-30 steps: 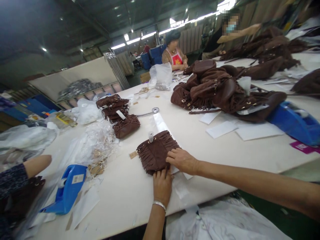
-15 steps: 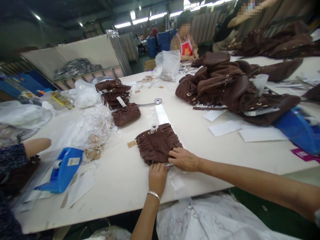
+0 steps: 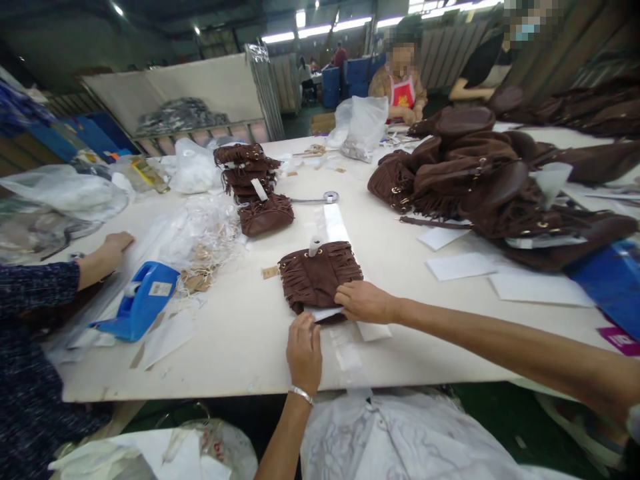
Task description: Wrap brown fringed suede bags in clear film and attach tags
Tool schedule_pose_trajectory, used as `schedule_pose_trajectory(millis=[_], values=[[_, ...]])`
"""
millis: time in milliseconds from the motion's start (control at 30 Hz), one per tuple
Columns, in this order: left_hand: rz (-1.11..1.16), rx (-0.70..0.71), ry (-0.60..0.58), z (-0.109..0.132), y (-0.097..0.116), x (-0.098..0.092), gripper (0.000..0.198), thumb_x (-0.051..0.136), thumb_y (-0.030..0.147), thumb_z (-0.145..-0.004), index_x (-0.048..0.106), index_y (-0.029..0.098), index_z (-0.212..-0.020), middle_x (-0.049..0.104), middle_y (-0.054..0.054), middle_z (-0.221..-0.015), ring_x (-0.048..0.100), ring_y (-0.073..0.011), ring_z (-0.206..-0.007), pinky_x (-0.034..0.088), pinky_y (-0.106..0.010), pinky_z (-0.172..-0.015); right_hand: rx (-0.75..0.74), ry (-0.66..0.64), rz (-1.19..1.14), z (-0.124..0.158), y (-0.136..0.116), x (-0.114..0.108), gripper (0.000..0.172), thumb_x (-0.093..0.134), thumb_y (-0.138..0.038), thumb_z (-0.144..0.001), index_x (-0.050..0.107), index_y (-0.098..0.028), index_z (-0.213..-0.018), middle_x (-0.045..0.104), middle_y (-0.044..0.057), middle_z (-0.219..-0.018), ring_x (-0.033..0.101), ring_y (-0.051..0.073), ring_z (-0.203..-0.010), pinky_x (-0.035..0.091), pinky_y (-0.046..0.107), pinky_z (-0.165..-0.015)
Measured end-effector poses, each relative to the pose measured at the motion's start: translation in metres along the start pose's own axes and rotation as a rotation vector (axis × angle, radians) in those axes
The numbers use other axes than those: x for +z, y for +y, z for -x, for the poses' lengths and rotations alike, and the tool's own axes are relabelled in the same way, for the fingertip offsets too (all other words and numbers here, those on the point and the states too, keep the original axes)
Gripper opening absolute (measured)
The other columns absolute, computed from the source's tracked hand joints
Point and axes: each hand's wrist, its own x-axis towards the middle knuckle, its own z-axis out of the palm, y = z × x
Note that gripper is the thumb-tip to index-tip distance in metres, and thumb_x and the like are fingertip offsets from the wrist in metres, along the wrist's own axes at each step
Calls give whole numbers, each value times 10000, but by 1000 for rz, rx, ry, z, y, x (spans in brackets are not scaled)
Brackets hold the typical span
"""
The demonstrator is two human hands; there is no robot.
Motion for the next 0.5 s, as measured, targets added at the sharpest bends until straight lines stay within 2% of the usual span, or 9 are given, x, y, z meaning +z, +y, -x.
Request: schedule_pose_trajectory(millis=[100, 200, 300, 367, 500], values=[[164, -344, 139, 10, 10, 1, 255, 545, 369, -895, 559, 187, -1073, 668, -117, -1063, 665, -236, -983, 530, -438, -900, 43, 45, -115, 1, 7, -12, 137, 527, -252, -900, 542, -158, -998, 584, 64, -935, 522, 190, -843, 382, 305, -732], [340, -626, 84, 8, 19, 13, 271, 558, 353, -873, 528, 148, -1047, 693, -107, -907, 694, -197, -635, 580, -354, -591, 65, 71, -170, 2, 9, -15, 143, 495, -267, -923, 544, -166, -1011, 590, 65, -937, 531, 188, -848, 385, 298, -732], [504, -840, 7, -3, 25, 22, 222, 588, 314, -848, 556, 110, -929, 703, -130, -837, 655, -167, -509, 531, -287, -453, 68, 77, -178, 2, 9, -14, 142, 497, -280, -926, 543, -172, -1007, 594, 65, -938, 534, 193, -857, 387, 298, -735], [582, -947, -2, -12, 28, 21, 200, 602, 296, -845, 565, 100, -821, 702, -135, -780, 601, -113, -456, 464, -212, -401, 72, 78, -180, 2, 9, -14, 143, 511, -288, -920, 540, -177, -1005, 595, 62, -941, 538, 194, -861, 388, 297, -731], [709, -1099, 1, -23, 32, 9, 244, 653, 291, -828, 547, 111, -701, 666, -86, -648, 369, -9, -340, 269, -134, -320, 83, 83, -222, 1, 13, -17, 150, 520, -301, -918, 531, -184, -1010, 600, 57, -954, 548, 187, -864, 388, 291, -733]])
